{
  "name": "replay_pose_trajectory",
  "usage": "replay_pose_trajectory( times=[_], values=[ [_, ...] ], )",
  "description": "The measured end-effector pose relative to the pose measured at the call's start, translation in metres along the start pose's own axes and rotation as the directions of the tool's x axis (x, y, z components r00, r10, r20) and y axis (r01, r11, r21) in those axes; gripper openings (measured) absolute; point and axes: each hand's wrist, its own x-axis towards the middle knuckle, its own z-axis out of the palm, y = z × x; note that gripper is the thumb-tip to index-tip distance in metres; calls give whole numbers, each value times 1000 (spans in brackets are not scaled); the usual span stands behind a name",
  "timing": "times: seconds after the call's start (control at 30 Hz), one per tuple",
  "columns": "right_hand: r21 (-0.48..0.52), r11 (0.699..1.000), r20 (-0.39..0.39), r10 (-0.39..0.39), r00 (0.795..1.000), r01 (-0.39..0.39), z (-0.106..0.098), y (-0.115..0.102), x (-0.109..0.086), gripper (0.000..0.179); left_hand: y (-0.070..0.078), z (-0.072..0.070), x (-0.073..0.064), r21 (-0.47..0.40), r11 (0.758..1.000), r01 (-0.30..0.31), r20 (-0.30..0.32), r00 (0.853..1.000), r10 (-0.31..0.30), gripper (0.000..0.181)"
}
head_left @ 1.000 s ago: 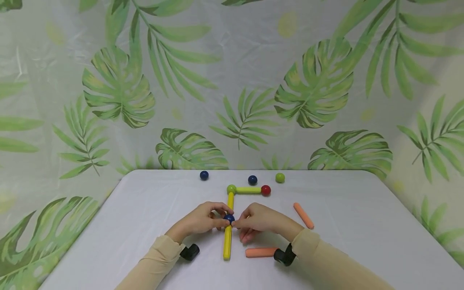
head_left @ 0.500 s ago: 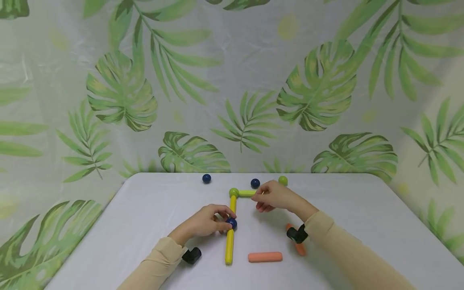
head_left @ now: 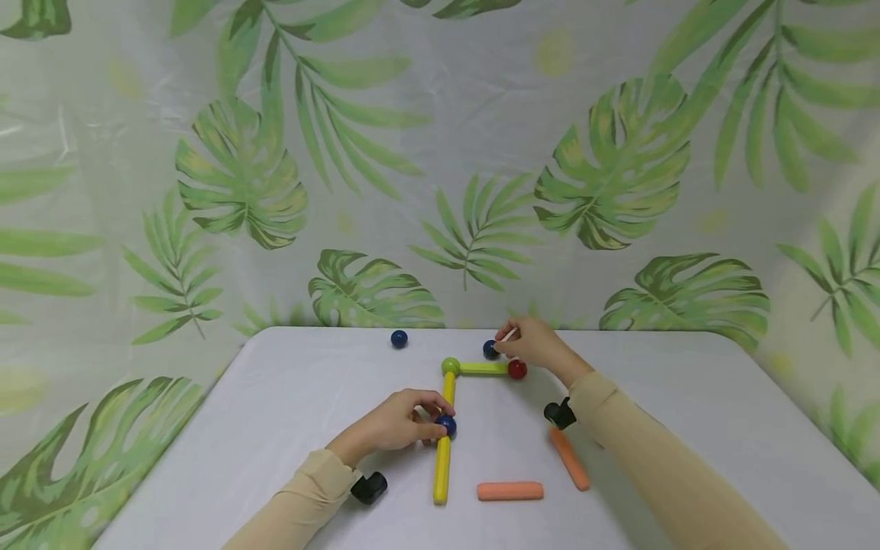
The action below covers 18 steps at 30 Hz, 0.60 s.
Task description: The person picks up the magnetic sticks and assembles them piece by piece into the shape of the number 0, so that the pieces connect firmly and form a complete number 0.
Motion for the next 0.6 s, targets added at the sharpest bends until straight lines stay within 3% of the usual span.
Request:
replay_pose_trajectory(
  times=[0.33,0.6],
  values=[
    [-109,994,-30,-34,999,31,1,0,17,33,1,0,-2,-8,1000,11,-10,1000,-11,24],
    [-153,988,-25,30,999,-34,14,8,30,31,1,1,0,-16,1000,-1,-3,1000,1,25]
  ],
)
